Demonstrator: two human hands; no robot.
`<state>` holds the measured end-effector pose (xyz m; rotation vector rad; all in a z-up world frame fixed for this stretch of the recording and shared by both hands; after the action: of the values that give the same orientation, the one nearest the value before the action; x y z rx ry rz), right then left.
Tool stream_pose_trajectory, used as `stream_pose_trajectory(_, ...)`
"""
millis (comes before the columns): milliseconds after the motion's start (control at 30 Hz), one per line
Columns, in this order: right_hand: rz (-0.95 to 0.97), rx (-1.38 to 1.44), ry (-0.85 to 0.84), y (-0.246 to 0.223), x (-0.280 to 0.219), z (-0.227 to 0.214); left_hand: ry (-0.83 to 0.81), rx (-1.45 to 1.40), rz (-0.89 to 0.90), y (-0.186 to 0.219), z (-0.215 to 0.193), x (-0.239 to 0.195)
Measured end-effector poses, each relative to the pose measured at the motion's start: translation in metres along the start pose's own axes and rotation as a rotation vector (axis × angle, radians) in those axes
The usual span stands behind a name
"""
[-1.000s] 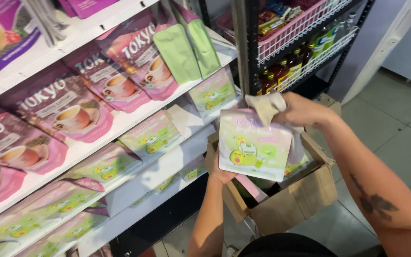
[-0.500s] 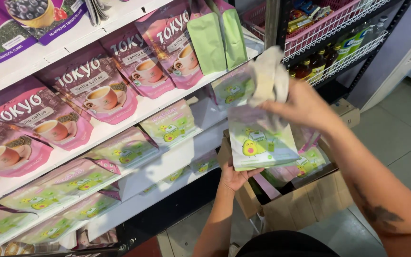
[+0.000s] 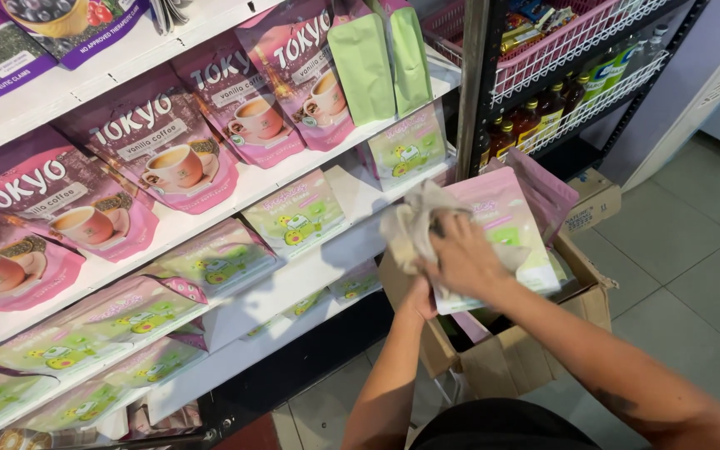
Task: The person takes packets of avocado milk from a cardboard box and places them on a store shelf. They use a cloth to wipe the packets before arranging them neatly on the shelf alongside other products.
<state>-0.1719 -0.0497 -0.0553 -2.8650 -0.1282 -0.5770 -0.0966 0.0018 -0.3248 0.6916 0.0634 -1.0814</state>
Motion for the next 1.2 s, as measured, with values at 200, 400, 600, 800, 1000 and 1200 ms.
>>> stream_pose_trajectory(200,0.354,-0.105,0.140,0.094,0.011,0.016,0.020,0.015,0.159,0.035,0.038,-0.031)
stream_pose_trajectory(400,0.152,-0.126,0.044,0.033,-0.040,0.018,-0.037,0.043,0.166,0.024,-0.028,0.005)
stream_pose_trajectory(600,-0.069,-0.015,0.121,-0.016,-0.034,0.010,0.099,-0.056,0.237,0.032,-0.019,-0.004)
stream_pose_trajectory(800,0.163,-0.011,0.166,0.062,0.015,0.014,0.090,0.094,0.328,0.042,0.041,-0.022)
stream_pose_trajectory(1000,0.252,0.147,0.318,0.053,-0.022,0.019,0.294,0.063,0.356,0.042,0.027,-0.017)
stream_pose_trajectory(1200,0.119,0.060,0.247,0.001,-0.063,0.038,0.251,0.126,0.537,0.033,-0.022,0.017)
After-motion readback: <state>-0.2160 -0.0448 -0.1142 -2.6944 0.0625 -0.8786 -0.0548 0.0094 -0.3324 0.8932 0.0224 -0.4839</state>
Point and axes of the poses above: each hand's wrist, its own x-axis towards the middle knuckle, its own z-axis out of the palm, y = z × x, the point moved 4 cm from there along x, towards the middle knuckle, and after that the axes turned 2 degrees about x, right-handed, at the moved point
